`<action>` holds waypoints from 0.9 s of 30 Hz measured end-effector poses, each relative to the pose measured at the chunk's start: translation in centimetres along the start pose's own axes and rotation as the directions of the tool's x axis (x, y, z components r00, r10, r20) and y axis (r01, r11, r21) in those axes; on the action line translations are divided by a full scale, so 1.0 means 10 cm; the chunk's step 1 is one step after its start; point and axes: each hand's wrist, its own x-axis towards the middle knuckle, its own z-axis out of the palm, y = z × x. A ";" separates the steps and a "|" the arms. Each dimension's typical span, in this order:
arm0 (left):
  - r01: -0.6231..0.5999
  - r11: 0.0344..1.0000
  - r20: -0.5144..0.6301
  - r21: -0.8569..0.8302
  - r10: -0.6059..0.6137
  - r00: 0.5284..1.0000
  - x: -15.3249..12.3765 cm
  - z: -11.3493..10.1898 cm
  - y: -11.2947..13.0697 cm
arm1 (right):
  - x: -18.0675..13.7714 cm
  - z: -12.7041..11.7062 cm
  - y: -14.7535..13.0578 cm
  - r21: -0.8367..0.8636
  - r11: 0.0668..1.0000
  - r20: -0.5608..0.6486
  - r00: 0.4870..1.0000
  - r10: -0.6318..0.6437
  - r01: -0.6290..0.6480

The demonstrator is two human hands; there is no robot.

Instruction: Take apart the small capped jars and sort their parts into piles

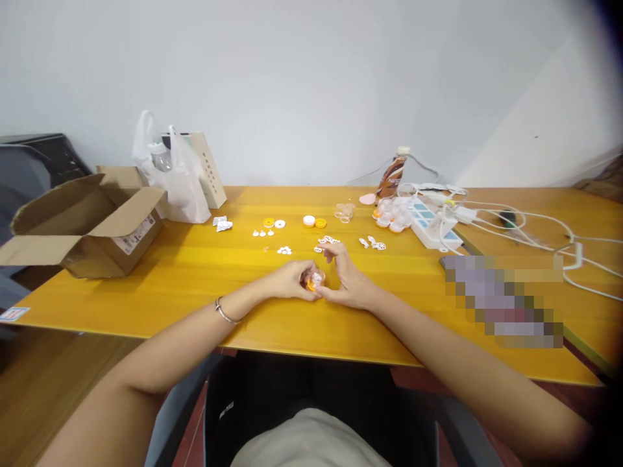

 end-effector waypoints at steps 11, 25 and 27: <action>0.022 0.999 -0.009 0.043 -0.021 1.000 0.01 0.00 -0.01 | -0.01 0.04 -0.06 -0.121 0.993 0.013 1.000 0.005 -0.003; -0.016 0.996 0.008 0.087 0.016 1.000 0.03 -0.02 0.00 | 0.00 0.05 -0.09 -0.223 0.974 0.023 0.999 -0.029 0.033; -0.002 0.994 0.001 0.108 0.002 1.000 0.03 -0.02 -0.01 | 0.00 0.05 -0.09 -0.220 0.976 -0.038 0.999 -0.018 0.010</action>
